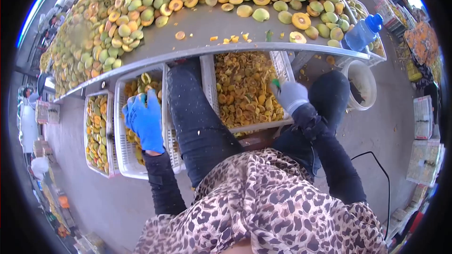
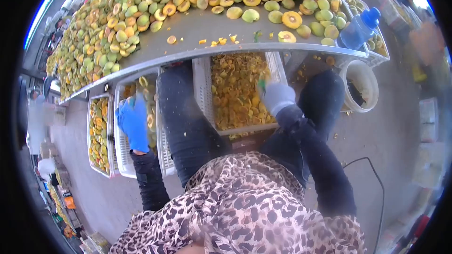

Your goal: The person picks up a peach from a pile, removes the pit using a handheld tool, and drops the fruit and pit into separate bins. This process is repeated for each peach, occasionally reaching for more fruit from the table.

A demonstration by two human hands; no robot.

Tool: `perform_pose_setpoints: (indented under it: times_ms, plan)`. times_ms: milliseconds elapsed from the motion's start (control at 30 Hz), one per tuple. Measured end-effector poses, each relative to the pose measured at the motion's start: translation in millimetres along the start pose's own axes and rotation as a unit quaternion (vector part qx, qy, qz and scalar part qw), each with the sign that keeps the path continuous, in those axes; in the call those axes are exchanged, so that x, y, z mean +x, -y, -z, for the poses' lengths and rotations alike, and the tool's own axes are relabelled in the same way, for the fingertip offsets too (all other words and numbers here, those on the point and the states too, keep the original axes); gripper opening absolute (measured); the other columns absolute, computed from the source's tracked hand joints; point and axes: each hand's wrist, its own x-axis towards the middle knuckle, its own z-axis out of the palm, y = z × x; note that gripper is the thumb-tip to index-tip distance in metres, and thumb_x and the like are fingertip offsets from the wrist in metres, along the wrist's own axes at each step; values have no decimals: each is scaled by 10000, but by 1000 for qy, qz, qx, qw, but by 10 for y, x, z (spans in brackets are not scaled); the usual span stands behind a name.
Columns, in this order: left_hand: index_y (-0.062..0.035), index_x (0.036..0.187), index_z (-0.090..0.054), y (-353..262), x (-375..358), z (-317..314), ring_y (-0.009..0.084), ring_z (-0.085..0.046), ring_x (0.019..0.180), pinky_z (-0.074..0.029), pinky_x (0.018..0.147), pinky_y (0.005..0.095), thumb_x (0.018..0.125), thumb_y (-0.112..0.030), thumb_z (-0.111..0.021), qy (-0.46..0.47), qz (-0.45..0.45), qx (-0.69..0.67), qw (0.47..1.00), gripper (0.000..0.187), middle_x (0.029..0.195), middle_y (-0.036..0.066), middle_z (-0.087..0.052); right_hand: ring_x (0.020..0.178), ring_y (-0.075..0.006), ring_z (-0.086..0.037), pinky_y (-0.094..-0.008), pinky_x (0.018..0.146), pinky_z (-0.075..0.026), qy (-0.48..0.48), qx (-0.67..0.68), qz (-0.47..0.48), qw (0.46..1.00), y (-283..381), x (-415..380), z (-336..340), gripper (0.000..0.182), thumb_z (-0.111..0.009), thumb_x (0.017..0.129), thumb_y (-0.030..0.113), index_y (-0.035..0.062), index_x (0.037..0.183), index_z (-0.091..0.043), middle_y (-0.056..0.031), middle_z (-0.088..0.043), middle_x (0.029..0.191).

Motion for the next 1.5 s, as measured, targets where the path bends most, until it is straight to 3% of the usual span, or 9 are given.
perform_pose_setpoints:
  times_ms: [133,300,367,667,767,833,933,1167,1500]
  plan:
    - [-61,973,-639,-728,580,-137,330,-604,927,-473,844,426,820,-140,-655,-151,-149,-170,962,173,945,135,-655,623,-365,-635,-482,586,-497,36,124,92,987,60,-81,-292,414,-480,911,456,67,888,-618,-182,-630,654]
    - [14,1173,-551,-2500,1326,-518,333,-589,1045,-455,888,453,869,-317,-572,43,-254,-522,813,450,1079,213,-624,599,-361,-626,-472,556,-487,50,129,123,983,218,-192,-325,387,-503,903,446,75,892,-610,-173,-630,652]
    - [38,1169,-543,-3006,1468,-514,331,-576,1073,-451,894,469,842,-408,-550,231,-188,-450,842,553,1088,245,-610,585,-352,-624,-460,532,-479,64,134,137,979,196,-270,-280,368,-521,895,438,81,889,-606,-159,-627,643]
    - [-18,947,-619,-3450,1556,-917,314,-647,768,-514,713,406,749,-291,-645,310,-193,-432,825,338,920,173,-662,619,-341,-623,-446,538,-468,20,247,147,958,-119,-302,41,312,-595,869,375,63,876,-581,-152,-611,660]
    - [-52,920,-631,-3154,1455,-802,222,-631,672,-523,655,325,806,-275,-619,343,101,-667,654,251,879,93,-663,667,-349,-627,-426,587,-477,0,368,95,925,-241,-300,348,264,-597,890,291,29,917,-580,-176,-621,724]
    - [-58,962,-626,-2881,1372,-726,160,-607,661,-524,645,271,859,-278,-574,218,316,-862,330,248,867,43,-641,671,-362,-617,-411,617,-480,-1,471,38,881,-259,-315,608,234,-567,913,248,14,917,-578,-183,-609,728]
    - [0,985,-592,-2747,1022,-117,222,-616,705,-538,684,312,865,-339,-576,196,384,-888,160,360,860,95,-626,657,-363,-614,-378,586,-470,-55,474,37,878,-138,-285,859,222,-554,921,203,-16,897,-580,-211,-575,712]
    - [-23,967,-584,-2510,554,237,229,-621,770,-526,712,349,995,-454,-340,133,177,-877,426,496,894,116,-633,640,-393,-601,-435,539,-452,-132,388,100,907,266,-305,1000,250,-574,919,247,6,854,-580,-229,-584,676]
    - [-21,877,-590,-2180,402,509,227,-606,664,-514,643,332,988,-504,-285,150,156,-898,382,582,780,141,-634,569,-330,-610,-401,529,-444,-15,412,148,899,486,-531,1017,369,-531,947,317,-47,948,-593,-220,-583,670]
